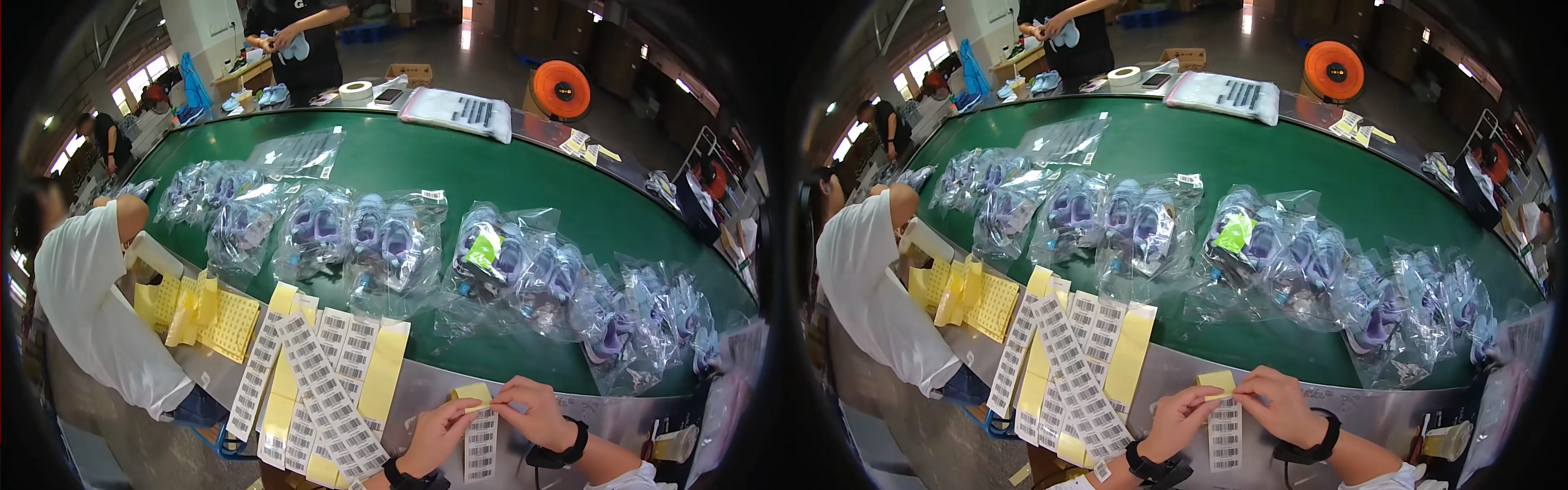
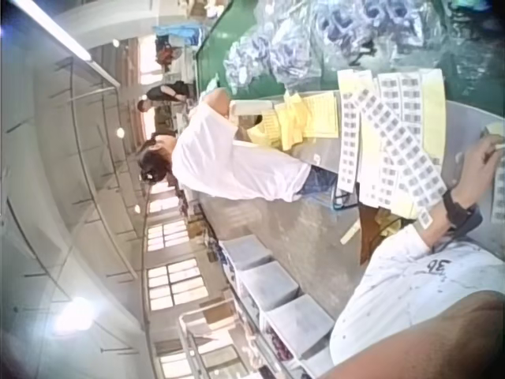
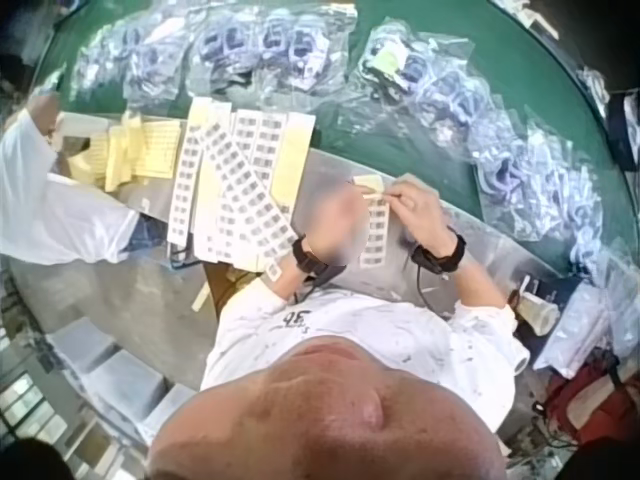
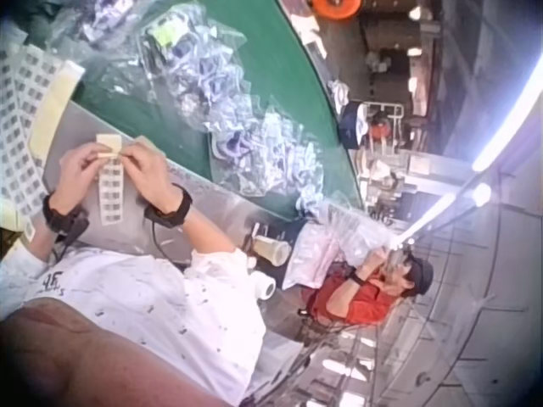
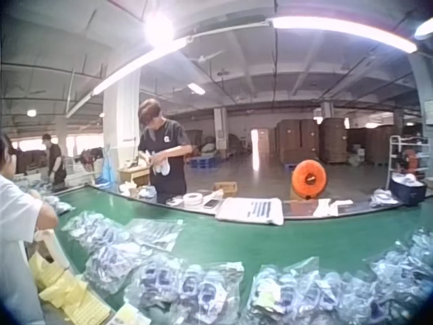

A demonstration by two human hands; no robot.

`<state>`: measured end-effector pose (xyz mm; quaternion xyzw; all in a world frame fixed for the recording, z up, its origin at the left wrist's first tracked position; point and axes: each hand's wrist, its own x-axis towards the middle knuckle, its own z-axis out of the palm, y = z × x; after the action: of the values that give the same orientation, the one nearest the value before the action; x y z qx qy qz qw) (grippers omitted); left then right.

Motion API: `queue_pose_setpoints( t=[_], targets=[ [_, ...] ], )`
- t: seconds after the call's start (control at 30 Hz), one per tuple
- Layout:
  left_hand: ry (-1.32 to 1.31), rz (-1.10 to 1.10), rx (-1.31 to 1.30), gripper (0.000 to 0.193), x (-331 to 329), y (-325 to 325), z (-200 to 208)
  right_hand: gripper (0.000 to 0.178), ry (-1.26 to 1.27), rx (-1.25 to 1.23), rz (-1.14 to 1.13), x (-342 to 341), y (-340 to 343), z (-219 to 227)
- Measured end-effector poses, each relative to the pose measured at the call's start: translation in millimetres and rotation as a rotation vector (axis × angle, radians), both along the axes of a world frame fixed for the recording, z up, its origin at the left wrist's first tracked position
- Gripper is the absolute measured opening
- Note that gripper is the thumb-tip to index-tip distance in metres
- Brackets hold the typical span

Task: The person applies barcode stickers to plastic bags containing pairs of slippers on a green conveyor belt. They peel individual labels from a sheet and press them onto the packaging, then move the labeled bags down the line. The person also handles a large plastic sheet with printed text, smoothing it out on the table.

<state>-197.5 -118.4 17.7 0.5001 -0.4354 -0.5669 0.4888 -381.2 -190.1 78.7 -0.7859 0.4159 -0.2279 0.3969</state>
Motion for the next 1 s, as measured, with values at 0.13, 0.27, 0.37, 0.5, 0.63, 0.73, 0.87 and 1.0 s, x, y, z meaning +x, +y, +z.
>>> queue_pose_setpoints(
  t=[0.13, 0.27, 0.37, 0.5, 0.63, 0.73, 0.87, 1.0],
  targets=[
    [0.001, -0.002, 0.06, 0.022, 0.1, 1.8, -1.9, 0.01, 0.004, -0.105, -0.025, -0.1, 4.3, -7.9],
    [-0.008, 0.044, 0.013, 0.022, -1.9, 1.8, -6.8, 0.012, -0.048, -0.09, -0.07, 1.0, 3.8, -7.4],
    [-0.012, 0.067, 0.024, 0.021, -2.5, 2.8, -5.2, 0.014, 0.015, -0.245, -0.008, 0.8, 7.5, -7.1],
    [-0.072, 0.023, 0.077, 0.02, -1.4, 0.6, -1.6, 0.018, 0.053, -0.425, 0.059, -0.8, 10.0, -2.9],
    [-0.062, 0.075, 0.03, 0.021, -7.1, -1.7, -2.3, 0.02, 0.055, -0.459, 0.067, -4.6, 11.4, 0.3],
    [-0.091, 0.072, 0.061, 0.02, -3.4, -1.7, 0.6, 0.016, 0.046, -0.427, 0.054, -0.8, 10.0, -0.3],
    [-0.103, 0.074, 0.037, 0.02, -4.4, -2.7, 8.1, 0.015, 0.037, -0.397, 0.051, -0.1, 10.3, 3.0],
    [-0.084, 0.044, 0.078, 0.02, -1.3, -1.8, 5.8, 0.017, 0.03, -0.387, 0.002, 6.6, 10.1, 1.0]
  ],
)
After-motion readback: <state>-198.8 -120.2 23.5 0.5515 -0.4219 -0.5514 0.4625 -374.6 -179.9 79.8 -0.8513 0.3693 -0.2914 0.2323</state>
